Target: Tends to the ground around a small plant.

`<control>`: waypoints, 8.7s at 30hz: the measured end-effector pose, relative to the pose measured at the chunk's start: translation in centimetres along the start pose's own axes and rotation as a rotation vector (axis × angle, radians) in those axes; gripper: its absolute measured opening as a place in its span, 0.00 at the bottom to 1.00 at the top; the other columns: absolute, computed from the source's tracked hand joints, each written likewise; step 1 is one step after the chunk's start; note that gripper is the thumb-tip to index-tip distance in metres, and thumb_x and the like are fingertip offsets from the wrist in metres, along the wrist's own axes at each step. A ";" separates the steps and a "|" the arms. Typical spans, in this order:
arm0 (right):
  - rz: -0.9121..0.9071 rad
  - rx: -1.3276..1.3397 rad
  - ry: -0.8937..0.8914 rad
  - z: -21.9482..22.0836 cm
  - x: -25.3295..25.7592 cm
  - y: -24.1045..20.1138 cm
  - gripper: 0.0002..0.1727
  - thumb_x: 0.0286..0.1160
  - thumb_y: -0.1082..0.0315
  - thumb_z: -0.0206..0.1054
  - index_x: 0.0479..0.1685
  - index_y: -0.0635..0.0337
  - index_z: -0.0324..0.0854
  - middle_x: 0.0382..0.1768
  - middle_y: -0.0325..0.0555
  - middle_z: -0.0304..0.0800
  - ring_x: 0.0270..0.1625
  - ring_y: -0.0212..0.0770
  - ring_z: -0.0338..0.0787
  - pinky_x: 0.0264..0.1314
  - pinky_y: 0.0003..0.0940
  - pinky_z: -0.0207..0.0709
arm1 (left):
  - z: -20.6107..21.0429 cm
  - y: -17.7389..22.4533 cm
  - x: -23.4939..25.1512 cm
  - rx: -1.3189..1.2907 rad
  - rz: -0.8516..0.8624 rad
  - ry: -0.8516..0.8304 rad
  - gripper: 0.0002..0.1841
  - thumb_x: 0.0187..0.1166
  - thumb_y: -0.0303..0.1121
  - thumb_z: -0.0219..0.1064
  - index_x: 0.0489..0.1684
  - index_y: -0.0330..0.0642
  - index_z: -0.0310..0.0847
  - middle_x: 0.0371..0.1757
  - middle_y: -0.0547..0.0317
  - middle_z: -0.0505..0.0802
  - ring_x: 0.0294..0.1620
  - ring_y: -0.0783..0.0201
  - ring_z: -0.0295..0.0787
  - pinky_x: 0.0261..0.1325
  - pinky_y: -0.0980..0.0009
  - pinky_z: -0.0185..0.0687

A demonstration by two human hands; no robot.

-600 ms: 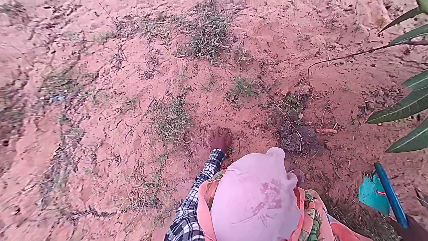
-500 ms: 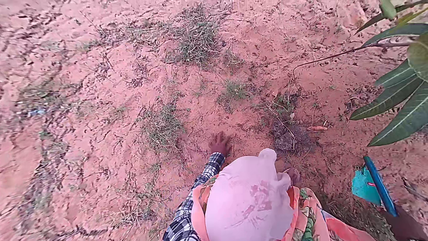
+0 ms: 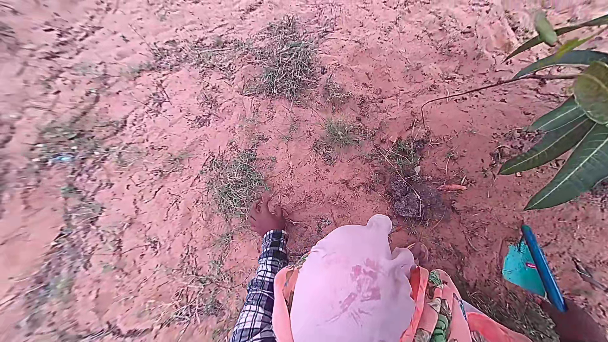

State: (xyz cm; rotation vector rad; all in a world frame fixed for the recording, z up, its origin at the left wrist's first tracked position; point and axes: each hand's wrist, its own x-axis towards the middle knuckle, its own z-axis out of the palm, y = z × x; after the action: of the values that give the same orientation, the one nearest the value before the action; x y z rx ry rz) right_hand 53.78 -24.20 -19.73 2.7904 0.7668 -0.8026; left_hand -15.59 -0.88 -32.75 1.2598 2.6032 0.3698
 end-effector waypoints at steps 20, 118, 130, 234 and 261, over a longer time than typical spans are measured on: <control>-1.154 -0.291 -0.600 10.1 -10.7 -36.4 0.28 0.89 0.53 0.61 0.84 0.52 0.68 0.63 0.65 0.88 0.65 0.68 0.88 0.65 0.71 0.77 | -6.4 12.0 -2.5 -1.042 0.069 -0.515 0.12 0.91 0.30 0.56 0.66 0.37 0.75 0.58 0.54 0.93 0.54 0.65 0.92 0.55 0.65 0.89; -1.003 -0.281 -0.298 10.5 -8.9 -30.5 0.26 0.88 0.51 0.62 0.79 0.54 0.75 0.69 0.60 0.85 0.74 0.61 0.83 0.75 0.63 0.72 | -7.2 13.2 -3.2 -0.219 1.054 -0.795 0.17 0.80 0.39 0.72 0.62 0.42 0.91 0.55 0.40 0.94 0.59 0.42 0.91 0.67 0.41 0.82; -0.855 -0.489 -0.320 8.0 -4.6 -26.8 0.25 0.88 0.57 0.63 0.82 0.48 0.74 0.74 0.58 0.83 0.79 0.61 0.79 0.78 0.67 0.66 | 1.6 14.7 -7.9 -0.264 0.985 -1.087 0.19 0.85 0.38 0.67 0.70 0.39 0.86 0.59 0.37 0.92 0.65 0.43 0.88 0.75 0.48 0.76; -0.965 -0.087 -0.331 7.8 -7.8 -14.8 0.21 0.85 0.66 0.67 0.74 0.60 0.82 0.61 0.61 0.91 0.59 0.61 0.93 0.65 0.60 0.83 | 0.4 7.6 2.8 0.080 0.383 -0.553 0.25 0.85 0.49 0.64 0.62 0.33 0.86 0.55 0.31 0.93 0.61 0.35 0.90 0.69 0.35 0.76; -0.888 -0.114 -0.332 7.4 -10.0 -17.4 0.21 0.89 0.62 0.60 0.76 0.59 0.80 0.66 0.57 0.88 0.66 0.55 0.90 0.72 0.55 0.80 | -1.4 33.7 -5.6 0.094 0.865 -0.706 0.23 0.88 0.52 0.61 0.68 0.44 0.84 0.58 0.38 0.93 0.63 0.36 0.90 0.62 0.31 0.80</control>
State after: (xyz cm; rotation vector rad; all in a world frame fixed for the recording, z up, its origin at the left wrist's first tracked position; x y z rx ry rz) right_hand 34.29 -15.56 -20.57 2.0480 1.9188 -1.2286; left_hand 12.06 14.74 -20.15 2.0354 1.4269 -0.0797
